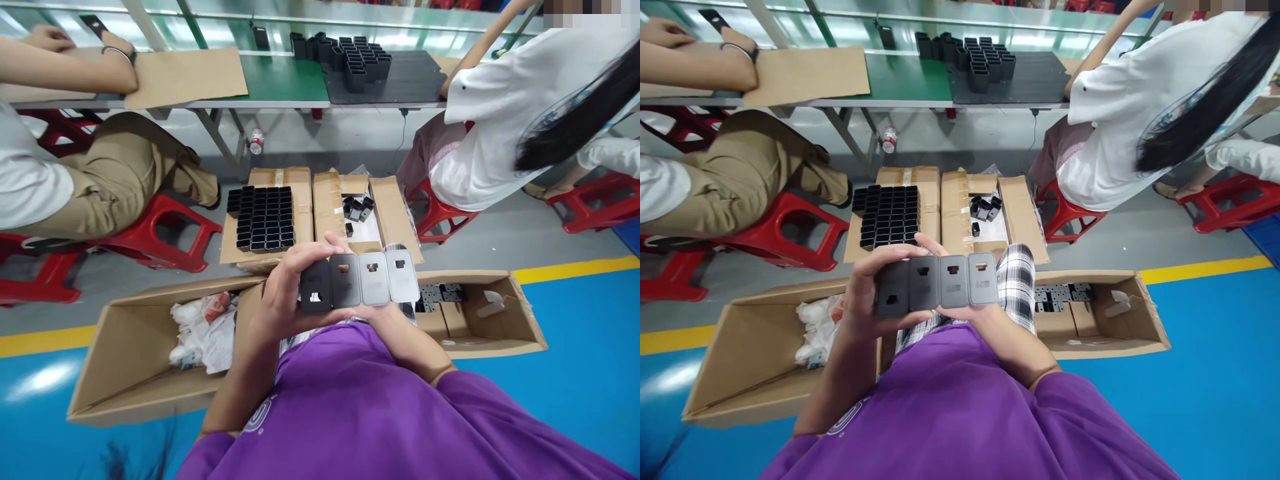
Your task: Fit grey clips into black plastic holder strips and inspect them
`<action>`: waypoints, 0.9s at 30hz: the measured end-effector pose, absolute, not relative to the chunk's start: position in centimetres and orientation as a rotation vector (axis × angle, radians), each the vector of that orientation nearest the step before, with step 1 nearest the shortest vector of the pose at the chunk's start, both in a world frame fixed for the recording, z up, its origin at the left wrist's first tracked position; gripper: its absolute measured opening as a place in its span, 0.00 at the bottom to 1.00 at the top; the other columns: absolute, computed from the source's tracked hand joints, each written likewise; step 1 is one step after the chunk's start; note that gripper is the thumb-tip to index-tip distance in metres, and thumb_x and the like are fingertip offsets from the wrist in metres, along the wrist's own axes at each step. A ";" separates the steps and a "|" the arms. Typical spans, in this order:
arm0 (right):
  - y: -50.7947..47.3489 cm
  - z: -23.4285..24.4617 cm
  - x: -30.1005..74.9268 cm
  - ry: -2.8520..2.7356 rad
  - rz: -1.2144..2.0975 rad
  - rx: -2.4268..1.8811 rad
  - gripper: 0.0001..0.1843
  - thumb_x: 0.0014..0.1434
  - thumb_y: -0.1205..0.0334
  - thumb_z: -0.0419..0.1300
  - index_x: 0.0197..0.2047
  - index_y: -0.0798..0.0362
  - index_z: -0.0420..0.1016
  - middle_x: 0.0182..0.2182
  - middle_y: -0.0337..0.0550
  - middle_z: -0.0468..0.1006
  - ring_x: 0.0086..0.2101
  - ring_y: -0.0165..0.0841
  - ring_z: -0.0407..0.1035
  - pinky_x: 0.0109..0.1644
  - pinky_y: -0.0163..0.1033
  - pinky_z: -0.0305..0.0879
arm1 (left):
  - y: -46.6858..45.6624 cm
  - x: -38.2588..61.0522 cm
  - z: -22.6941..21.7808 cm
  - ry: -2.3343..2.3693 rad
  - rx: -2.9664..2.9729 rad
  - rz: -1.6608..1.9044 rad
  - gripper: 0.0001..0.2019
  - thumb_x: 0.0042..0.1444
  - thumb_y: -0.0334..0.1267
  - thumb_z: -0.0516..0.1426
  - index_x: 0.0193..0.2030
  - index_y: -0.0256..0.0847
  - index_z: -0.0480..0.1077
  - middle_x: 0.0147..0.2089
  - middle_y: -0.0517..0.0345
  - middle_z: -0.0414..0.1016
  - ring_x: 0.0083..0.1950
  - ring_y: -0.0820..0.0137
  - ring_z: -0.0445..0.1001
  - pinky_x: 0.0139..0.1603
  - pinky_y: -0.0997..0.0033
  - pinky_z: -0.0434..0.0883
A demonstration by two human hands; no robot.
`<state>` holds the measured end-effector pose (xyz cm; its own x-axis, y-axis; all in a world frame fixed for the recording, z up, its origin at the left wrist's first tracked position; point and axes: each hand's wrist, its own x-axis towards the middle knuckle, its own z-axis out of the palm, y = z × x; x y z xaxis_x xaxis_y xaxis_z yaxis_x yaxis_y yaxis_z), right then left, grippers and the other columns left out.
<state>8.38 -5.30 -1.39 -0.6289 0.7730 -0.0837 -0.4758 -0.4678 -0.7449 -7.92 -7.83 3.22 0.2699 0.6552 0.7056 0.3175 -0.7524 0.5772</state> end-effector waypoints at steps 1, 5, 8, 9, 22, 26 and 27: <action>-5.2 -1.3 8.5 -0.820 2.170 -0.502 0.29 0.68 0.41 0.50 0.69 0.38 0.62 0.52 0.41 0.77 0.48 0.37 0.74 0.52 0.48 0.76 | -7.9 -8.0 3.4 0.923 2.260 1.449 0.41 0.50 0.55 0.69 0.68 0.48 0.60 0.56 0.47 0.77 0.56 0.57 0.78 0.57 0.55 0.77; -4.7 -0.9 8.7 -0.655 2.306 -0.463 0.27 0.68 0.48 0.54 0.69 0.37 0.62 0.43 0.36 0.78 0.42 0.33 0.75 0.54 0.47 0.75 | -8.1 -8.1 4.1 0.978 2.359 1.370 0.37 0.50 0.54 0.70 0.64 0.47 0.66 0.54 0.48 0.78 0.55 0.59 0.79 0.56 0.59 0.77; -4.8 -0.6 8.7 -0.651 2.291 -0.470 0.28 0.67 0.49 0.55 0.69 0.37 0.62 0.45 0.36 0.78 0.43 0.33 0.76 0.54 0.46 0.75 | -8.0 -8.2 4.3 0.967 2.379 1.330 0.38 0.50 0.53 0.70 0.65 0.46 0.65 0.55 0.47 0.78 0.55 0.58 0.79 0.56 0.59 0.78; -4.8 -0.5 8.8 -0.665 2.269 -0.474 0.28 0.66 0.49 0.56 0.68 0.37 0.63 0.47 0.36 0.78 0.44 0.33 0.76 0.54 0.46 0.75 | -8.0 -8.2 4.3 0.959 2.378 1.319 0.38 0.50 0.52 0.70 0.66 0.47 0.65 0.55 0.47 0.77 0.56 0.58 0.78 0.56 0.59 0.78; -5.1 0.8 8.9 -0.685 2.159 -0.531 0.23 0.64 0.44 0.55 0.62 0.33 0.70 0.54 0.36 0.78 0.51 0.38 0.74 0.58 0.52 0.74 | -7.5 -7.7 3.6 0.911 2.238 1.382 0.45 0.47 0.51 0.72 0.70 0.47 0.60 0.59 0.45 0.74 0.59 0.56 0.76 0.60 0.53 0.75; -5.0 0.9 9.0 -0.682 2.131 -0.520 0.24 0.62 0.45 0.57 0.61 0.32 0.71 0.47 0.35 0.81 0.46 0.37 0.75 0.54 0.50 0.76 | -7.5 -7.5 3.2 0.988 2.154 1.364 0.46 0.47 0.53 0.72 0.70 0.47 0.59 0.57 0.45 0.75 0.56 0.57 0.77 0.56 0.56 0.77; -5.0 0.8 9.1 -0.679 2.125 -0.518 0.25 0.61 0.45 0.59 0.61 0.33 0.72 0.45 0.35 0.81 0.43 0.37 0.76 0.52 0.48 0.76 | -7.5 -7.5 3.3 0.998 2.172 1.355 0.45 0.47 0.54 0.71 0.69 0.46 0.60 0.57 0.45 0.76 0.56 0.57 0.78 0.56 0.57 0.77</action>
<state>9.07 -4.99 0.84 -0.5738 0.8093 -0.1253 -0.5869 -0.5131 -0.6264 -7.52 -7.51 3.27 0.2783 0.7418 0.6102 0.3628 -0.6694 0.6483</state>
